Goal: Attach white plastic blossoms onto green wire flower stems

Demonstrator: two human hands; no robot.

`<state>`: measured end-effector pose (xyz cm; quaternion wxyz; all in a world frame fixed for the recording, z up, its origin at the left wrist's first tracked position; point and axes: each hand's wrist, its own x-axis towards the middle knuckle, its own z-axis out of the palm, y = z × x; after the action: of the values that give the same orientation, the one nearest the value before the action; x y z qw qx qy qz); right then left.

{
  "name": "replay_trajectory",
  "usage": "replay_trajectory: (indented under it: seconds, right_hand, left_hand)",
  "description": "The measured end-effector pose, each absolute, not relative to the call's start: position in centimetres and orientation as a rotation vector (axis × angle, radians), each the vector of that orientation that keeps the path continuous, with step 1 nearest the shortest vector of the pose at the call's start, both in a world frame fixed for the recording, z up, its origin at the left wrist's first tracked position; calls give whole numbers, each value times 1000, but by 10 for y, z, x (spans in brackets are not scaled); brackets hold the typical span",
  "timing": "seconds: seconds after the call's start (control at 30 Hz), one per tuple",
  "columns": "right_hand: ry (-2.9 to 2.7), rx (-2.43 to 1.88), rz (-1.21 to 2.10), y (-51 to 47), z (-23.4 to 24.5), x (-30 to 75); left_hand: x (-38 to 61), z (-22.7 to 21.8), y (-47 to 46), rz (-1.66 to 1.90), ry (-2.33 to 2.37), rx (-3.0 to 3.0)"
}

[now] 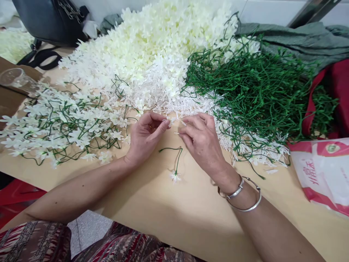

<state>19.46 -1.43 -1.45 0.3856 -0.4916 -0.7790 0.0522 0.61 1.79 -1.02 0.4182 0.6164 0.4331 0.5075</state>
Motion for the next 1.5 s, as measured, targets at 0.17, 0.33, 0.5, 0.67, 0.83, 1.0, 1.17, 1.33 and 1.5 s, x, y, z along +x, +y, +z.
replay_trajectory:
  seconds: [0.17, 0.33, 0.5, 0.67, 0.83, 1.0, 1.17, 1.33, 1.5]
  right_hand:
    - [-1708, -1283, 335, -26, 4, 187]
    - [-1524, -1392, 563, -36, 13, 177]
    - [-1457, -1452, 603, -34, 12, 176]
    - [-1397, -1479, 703, -32, 13, 177]
    - [-1331, -1481, 699, -34, 13, 174]
    - [-1369, -1477, 643, -35, 11, 172]
    - [-1351, -1487, 617, -35, 13, 172]
    - [-1333, -1490, 621, -34, 14, 173]
    - [-1325, -1491, 549, -32, 10, 180]
  left_hand:
    - [6, -11, 19, 1239, 1071, 1452]
    - [6, -11, 18, 1226, 1072, 1502]
    - [6, -9, 15, 1211, 1035, 1601]
    - [6, -7, 12, 1170, 1008, 1739]
    - [5, -6, 10, 1169, 999, 1853]
    - [5, -6, 9, 1183, 999, 1890]
    - [6, -5, 9, 1176, 957, 1818]
    - [6, -3, 10, 1159, 908, 1763]
    - [4, -9, 15, 1162, 935, 1468]
